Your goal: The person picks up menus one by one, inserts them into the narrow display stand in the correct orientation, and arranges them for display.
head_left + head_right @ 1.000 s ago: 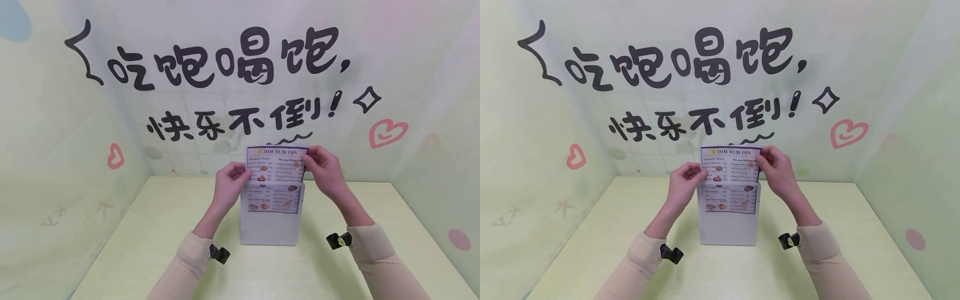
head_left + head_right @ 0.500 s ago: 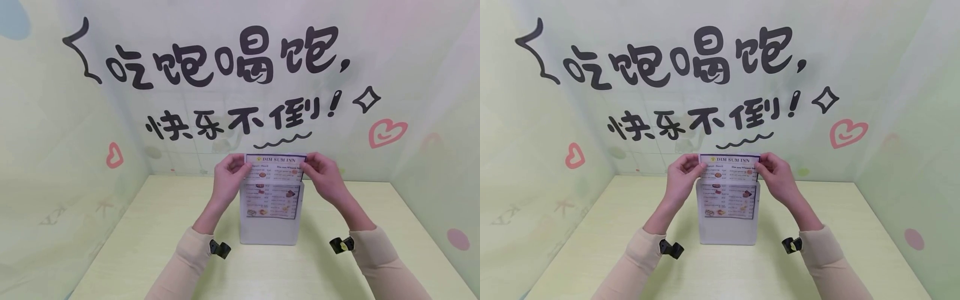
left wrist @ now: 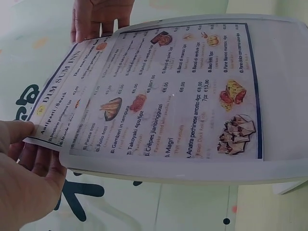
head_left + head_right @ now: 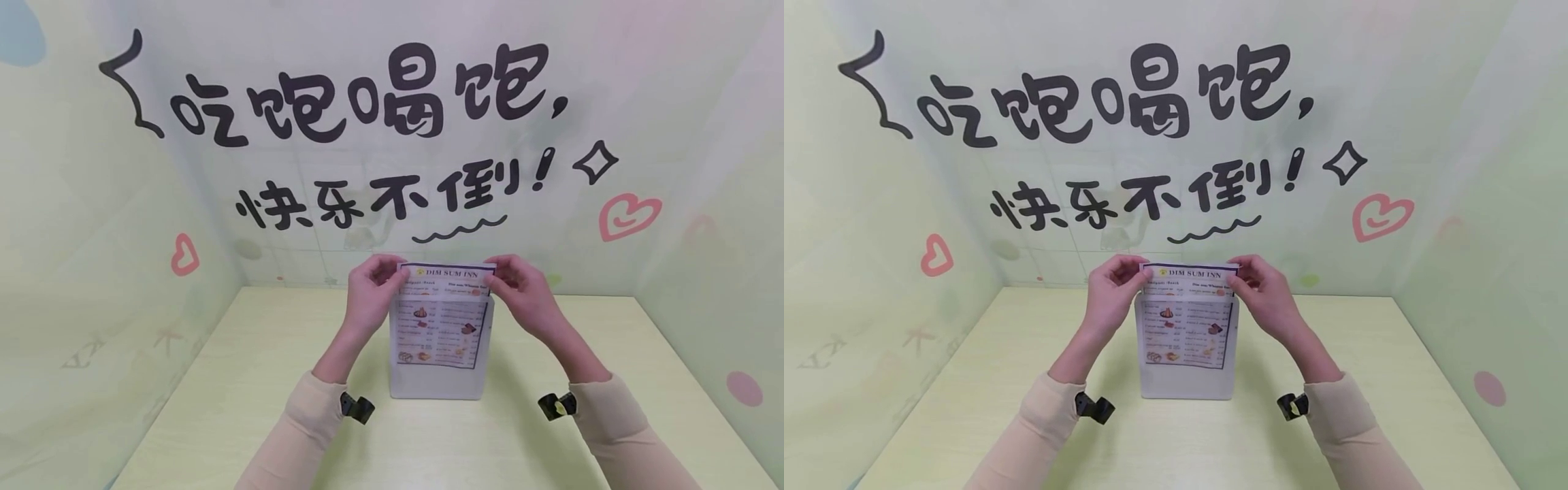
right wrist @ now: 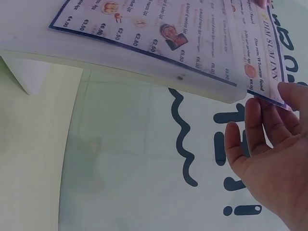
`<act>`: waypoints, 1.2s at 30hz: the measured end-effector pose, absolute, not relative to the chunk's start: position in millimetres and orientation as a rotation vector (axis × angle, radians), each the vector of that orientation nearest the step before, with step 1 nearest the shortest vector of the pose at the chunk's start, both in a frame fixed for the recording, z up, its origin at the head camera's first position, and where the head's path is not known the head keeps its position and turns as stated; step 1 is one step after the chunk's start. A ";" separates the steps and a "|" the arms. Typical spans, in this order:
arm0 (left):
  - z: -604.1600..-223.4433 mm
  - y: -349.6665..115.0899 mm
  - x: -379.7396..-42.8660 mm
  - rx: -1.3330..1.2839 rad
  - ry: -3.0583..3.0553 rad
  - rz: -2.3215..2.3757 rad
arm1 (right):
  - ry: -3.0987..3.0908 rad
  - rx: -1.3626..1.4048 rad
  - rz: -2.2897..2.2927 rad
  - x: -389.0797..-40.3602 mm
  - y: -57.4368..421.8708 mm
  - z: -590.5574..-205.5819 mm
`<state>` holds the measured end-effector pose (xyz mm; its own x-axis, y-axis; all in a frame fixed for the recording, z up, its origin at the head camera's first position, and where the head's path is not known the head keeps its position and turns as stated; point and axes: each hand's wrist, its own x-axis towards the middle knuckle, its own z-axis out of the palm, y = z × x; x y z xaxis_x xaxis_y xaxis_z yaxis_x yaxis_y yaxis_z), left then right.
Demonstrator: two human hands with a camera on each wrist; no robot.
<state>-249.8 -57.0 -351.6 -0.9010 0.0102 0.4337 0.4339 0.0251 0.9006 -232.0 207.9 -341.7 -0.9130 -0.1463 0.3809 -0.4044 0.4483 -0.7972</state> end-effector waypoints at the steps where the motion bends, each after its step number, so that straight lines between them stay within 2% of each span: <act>1: -352.3 -57.5 -249.5 -0.455 -2.005 -1.946 | -2.442 0.477 1.450 -232.0 207.5 -341.3; 36: -376.8 -64.9 -247.6 -0.397 -2.073 -1.941 | -2.491 0.482 1.307 -235.0 201.4 -342.7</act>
